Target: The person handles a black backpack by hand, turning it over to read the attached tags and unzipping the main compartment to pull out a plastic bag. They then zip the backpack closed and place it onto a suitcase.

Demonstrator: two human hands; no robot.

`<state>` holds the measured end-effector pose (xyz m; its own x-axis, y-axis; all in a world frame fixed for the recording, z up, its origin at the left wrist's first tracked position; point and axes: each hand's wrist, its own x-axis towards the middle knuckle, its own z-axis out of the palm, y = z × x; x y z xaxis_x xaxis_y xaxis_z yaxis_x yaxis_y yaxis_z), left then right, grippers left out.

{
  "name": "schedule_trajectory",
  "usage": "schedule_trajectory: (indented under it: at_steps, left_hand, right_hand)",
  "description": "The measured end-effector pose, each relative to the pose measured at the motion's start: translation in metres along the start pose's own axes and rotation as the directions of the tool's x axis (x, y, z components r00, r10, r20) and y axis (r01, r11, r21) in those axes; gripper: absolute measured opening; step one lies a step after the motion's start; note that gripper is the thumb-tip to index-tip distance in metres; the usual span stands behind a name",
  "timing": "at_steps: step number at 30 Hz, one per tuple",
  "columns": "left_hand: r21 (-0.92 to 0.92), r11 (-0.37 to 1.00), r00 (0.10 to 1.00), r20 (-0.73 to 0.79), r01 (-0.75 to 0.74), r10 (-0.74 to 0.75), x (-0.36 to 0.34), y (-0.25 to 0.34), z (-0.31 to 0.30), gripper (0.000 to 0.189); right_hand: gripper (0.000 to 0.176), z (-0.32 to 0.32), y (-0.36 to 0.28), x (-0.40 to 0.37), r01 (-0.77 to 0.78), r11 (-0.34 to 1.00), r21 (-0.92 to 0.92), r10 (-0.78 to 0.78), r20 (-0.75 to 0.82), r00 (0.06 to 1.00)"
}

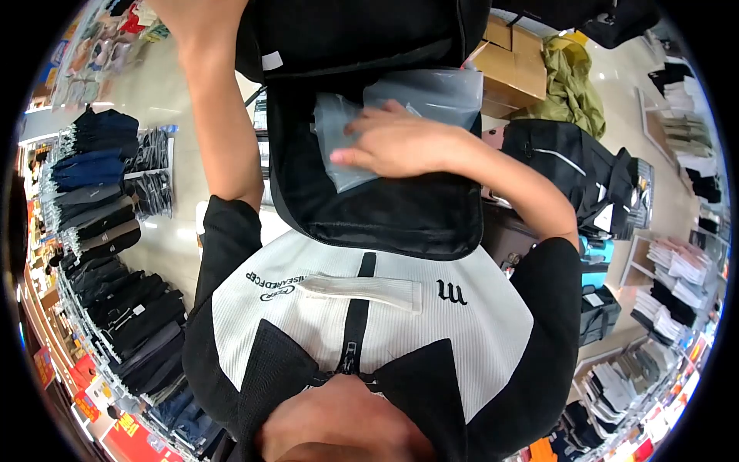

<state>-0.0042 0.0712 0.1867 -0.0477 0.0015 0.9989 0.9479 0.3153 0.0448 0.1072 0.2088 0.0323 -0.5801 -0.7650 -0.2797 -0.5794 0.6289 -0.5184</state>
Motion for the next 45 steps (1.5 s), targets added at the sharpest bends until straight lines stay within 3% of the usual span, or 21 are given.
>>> schedule_trajectory:
  at_steps: [1,3,7,10,15,20,24,29,35,45]
  left_hand:
    - [0.0,1.0,1.0,0.002,-0.003,0.003,0.001,0.001,-0.001,0.029]
    - [-0.006,1.0,1.0,0.006,-0.008,0.008,0.001,0.003,-0.002,0.03]
    - [-0.027,0.999,1.0,0.006,-0.017,0.017,-0.002,0.009,-0.006,0.032]
    - [-0.054,0.998,1.0,0.0,-0.029,0.029,-0.001,0.011,-0.007,0.033]
    - [-0.099,0.994,0.998,-0.007,-0.056,0.056,0.003,0.009,-0.003,0.036]
    - [-0.001,1.0,0.99,0.141,0.011,-0.011,0.001,0.005,-0.02,0.035]
    - [-0.034,0.999,0.996,0.088,-0.01,0.013,-0.013,-0.004,-0.021,0.038]
    - [-0.051,0.995,0.992,0.096,0.082,-0.077,-0.019,0.005,-0.031,0.041]
    - [0.064,0.988,0.983,0.11,0.141,-0.147,-0.016,0.002,-0.028,0.037]
    - [0.041,0.899,0.875,0.218,0.435,-0.433,-0.022,0.002,-0.018,0.029]
  right_hand:
    - [0.053,-0.005,0.007,0.009,-0.025,0.997,0.078,0.032,-0.085,0.996]
    - [0.06,-0.012,0.027,0.042,-0.221,0.974,0.044,0.222,-0.044,0.974]
    - [0.054,-0.01,0.104,0.11,-0.352,0.931,-0.098,0.365,0.208,0.907]
    - [0.054,0.004,0.128,0.121,-0.353,0.931,-0.096,0.365,0.193,0.911]
    - [0.054,0.035,0.132,0.13,-0.367,0.922,-0.126,0.37,-0.003,0.929]
    - [0.053,0.062,0.129,0.13,-0.41,0.897,-0.162,0.385,-0.166,0.908]
    - [0.053,0.067,0.136,0.128,-0.445,0.88,-0.168,0.399,-0.246,0.883]
    - [0.053,0.05,0.145,0.12,-0.414,0.897,-0.156,0.377,-0.22,0.9]
    - [0.053,0.035,0.154,0.111,-0.366,0.918,-0.154,0.344,-0.154,0.926]
    - [0.052,0.021,0.164,0.089,-0.28,0.953,-0.112,0.282,0.005,0.959]
